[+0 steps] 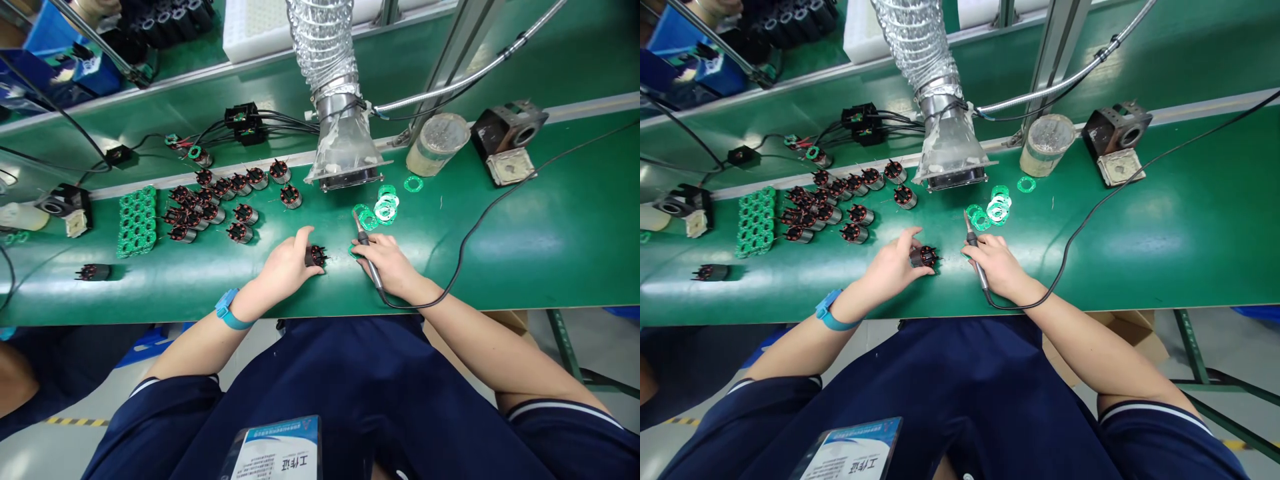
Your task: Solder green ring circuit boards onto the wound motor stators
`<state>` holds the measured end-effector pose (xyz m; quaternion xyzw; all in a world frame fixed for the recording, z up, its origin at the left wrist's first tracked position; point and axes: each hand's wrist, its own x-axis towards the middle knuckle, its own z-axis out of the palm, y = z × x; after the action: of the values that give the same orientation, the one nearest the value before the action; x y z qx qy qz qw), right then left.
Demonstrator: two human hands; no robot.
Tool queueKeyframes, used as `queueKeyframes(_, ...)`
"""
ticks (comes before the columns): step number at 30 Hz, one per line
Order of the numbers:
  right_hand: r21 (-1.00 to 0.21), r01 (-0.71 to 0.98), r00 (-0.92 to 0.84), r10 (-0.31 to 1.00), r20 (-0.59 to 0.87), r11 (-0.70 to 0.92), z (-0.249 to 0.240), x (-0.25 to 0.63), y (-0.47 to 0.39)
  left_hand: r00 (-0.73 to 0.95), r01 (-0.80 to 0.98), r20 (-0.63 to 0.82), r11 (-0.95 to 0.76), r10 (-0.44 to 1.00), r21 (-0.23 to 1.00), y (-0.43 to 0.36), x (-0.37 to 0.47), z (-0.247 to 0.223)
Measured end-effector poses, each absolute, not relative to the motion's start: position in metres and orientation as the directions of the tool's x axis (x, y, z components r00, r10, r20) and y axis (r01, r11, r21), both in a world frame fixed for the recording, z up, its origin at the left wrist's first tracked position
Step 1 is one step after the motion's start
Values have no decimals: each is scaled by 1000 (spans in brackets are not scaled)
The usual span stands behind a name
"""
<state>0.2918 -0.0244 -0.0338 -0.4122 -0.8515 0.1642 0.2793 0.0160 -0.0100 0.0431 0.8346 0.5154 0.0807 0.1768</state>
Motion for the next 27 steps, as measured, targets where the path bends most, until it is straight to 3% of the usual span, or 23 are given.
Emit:
queueKeyframes(4, -543, 581, -528, 788, 317, 607, -33, 293, -22, 501, 794, -52, -435, 864, 425, -6, 19, 43)
queueKeyframes(9, -559, 544, -590, 759, 275, 626, -27, 291, -17, 599, 785, -98, -559, 794, 267, -2, 33, 53)
queueKeyframes(11, -552, 550, -583, 761, 285, 627, -24, 291, -17, 602, 789, -138, -559, 786, 256, 0, 38, 57)
queueKeyframes(15, -555, 553, -461, 783, 417, 621, -18, 295, -31, 580, 788, -171, -496, 796, 366, 1, 36, 54)
queueKeyframes(19, -614, 521, -289, 799, 528, 594, -12, 307, -60, 570, 705, -55, -453, 820, 545, 1, 27, 41)
queueKeyframes(22, -667, 506, -222, 830, 512, 547, -9, 313, -79, 553, 659, 14, -447, 833, 605, 2, 25, 33)
queueKeyframes(27, -804, 410, -136, 901, 412, 430, -4, 305, -95, 584, 640, 15, -472, 812, 606, 5, 36, 30)
